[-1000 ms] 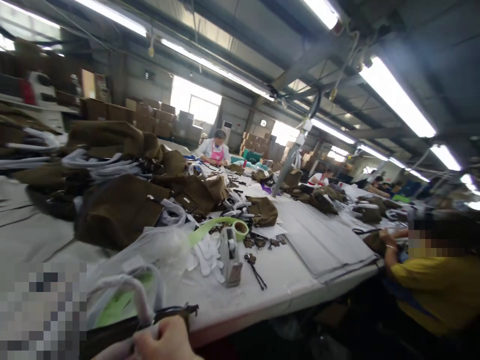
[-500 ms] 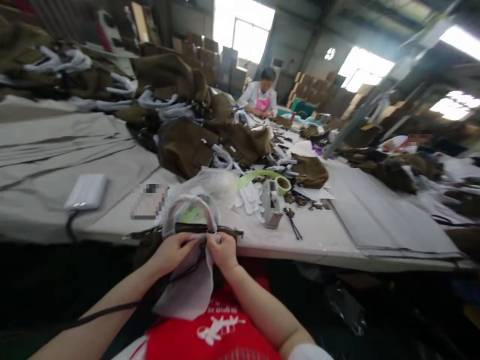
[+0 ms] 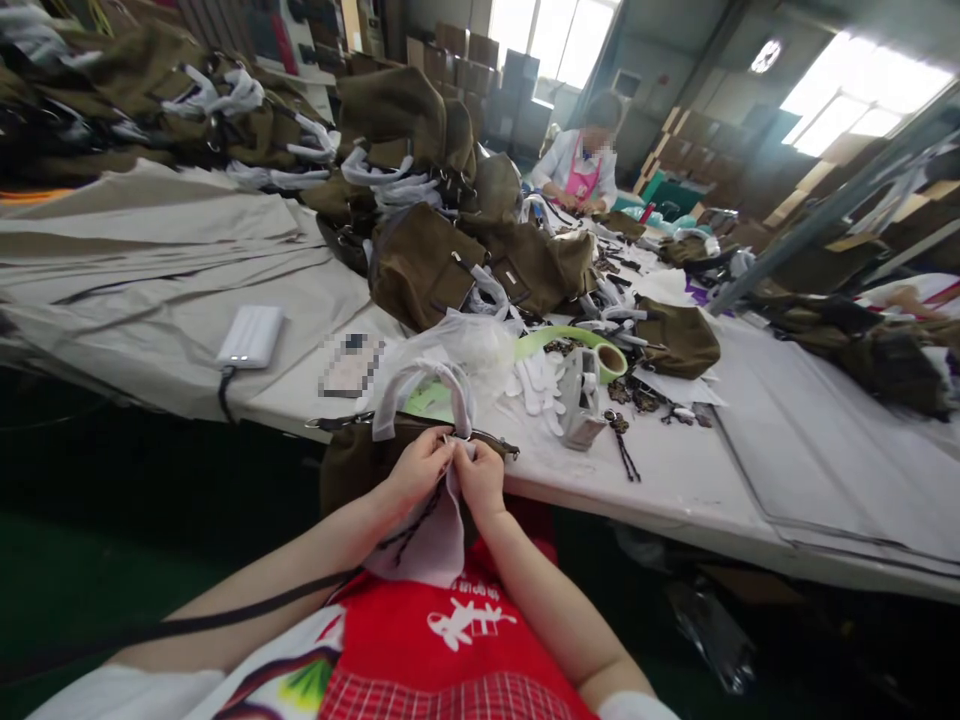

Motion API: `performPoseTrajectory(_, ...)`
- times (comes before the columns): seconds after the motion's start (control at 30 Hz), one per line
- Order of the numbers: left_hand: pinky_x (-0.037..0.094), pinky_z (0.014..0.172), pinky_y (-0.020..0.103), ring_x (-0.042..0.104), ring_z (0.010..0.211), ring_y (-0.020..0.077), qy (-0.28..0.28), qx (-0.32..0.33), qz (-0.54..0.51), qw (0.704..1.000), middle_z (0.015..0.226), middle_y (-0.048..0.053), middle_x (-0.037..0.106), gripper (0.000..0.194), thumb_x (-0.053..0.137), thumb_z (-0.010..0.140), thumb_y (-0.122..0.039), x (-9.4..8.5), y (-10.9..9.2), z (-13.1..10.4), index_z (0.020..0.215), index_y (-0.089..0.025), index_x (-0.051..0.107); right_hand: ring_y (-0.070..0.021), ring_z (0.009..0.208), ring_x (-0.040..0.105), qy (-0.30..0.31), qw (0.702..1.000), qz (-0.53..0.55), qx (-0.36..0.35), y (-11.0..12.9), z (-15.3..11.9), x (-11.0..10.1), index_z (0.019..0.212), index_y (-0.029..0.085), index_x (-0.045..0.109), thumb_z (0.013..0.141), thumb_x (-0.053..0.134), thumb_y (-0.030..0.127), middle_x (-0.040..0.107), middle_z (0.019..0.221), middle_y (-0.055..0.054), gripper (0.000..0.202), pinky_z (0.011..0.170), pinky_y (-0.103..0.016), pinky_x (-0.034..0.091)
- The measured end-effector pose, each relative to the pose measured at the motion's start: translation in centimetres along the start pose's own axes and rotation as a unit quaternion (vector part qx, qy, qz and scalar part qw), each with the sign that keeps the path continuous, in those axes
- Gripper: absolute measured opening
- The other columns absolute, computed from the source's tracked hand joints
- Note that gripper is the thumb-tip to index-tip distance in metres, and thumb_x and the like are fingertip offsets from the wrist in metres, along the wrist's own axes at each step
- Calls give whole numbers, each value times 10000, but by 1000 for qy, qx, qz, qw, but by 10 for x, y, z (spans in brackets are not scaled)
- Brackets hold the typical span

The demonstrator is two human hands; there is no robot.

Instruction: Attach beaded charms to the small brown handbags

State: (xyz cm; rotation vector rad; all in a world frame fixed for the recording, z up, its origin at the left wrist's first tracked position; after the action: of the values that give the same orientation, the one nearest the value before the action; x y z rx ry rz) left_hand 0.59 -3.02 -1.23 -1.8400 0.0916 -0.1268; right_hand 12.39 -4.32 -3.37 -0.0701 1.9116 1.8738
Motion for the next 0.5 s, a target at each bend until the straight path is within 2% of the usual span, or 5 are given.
performPoseTrajectory(0.1, 491, 645, 305, 587, 638, 173, 8, 37, 89, 995, 749, 26, 636, 495, 513, 786, -275, -3, -2, -5, 1252, -107, 538, -120, 523, 451, 11, 1000, -4, 1, 1, 1, -1, 601, 172, 566, 819, 558, 495, 542, 540, 29, 390, 541, -234, 349)
performPoseTrajectory(0.2, 490, 881, 402, 634, 880, 245, -2, 131, 256, 958, 902, 104, 684, 471, 495, 802, -231, -7, -6, -7, 1249, -98, 562, -123, 535, 470, 29, 1000, -7, -5, 0, 2, -2, 622, 169, 592, 822, 557, 480, 569, 560, 25, 371, 552, -232, 362)
performPoseTrajectory(0.27, 448, 978, 433, 618, 1025, 276, 9, 161, 330, 930, 1063, 158, 678, 470, 464, 835, -223, -8, -10, -7, 1277, -86, 548, -127, 554, 484, 46, 999, -9, -7, -2, 3, -4, 655, 164, 619, 829, 541, 455, 591, 587, 18, 349, 572, -234, 379)
performPoseTrajectory(0.33, 451, 976, 426, 621, 1041, 281, 35, 161, 367, 915, 1084, 169, 675, 485, 441, 861, -223, -7, -15, -7, 1315, -71, 515, -132, 574, 494, 66, 998, -8, -6, -5, 4, -5, 695, 159, 642, 841, 516, 437, 608, 614, 10, 338, 592, -239, 392)
performPoseTrajectory(0.5, 484, 845, 362, 647, 859, 241, 84, 163, 384, 905, 848, 83, 681, 519, 458, 850, -182, -4, -26, -5, 1361, -92, 464, -132, 565, 493, 112, 993, 10, 26, -11, 10, -8, 706, 158, 634, 828, 509, 433, 597, 606, 7, 327, 552, -236, 378)
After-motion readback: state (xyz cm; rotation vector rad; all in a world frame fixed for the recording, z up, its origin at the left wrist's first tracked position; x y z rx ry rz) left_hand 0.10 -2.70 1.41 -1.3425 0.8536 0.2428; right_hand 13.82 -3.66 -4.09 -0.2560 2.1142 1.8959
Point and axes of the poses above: each hand's wrist, its own z-axis towards the middle knuckle, its own x-axis out of the palm, y = z × x, the point moved 1 cm from there along z, towards the middle knuckle
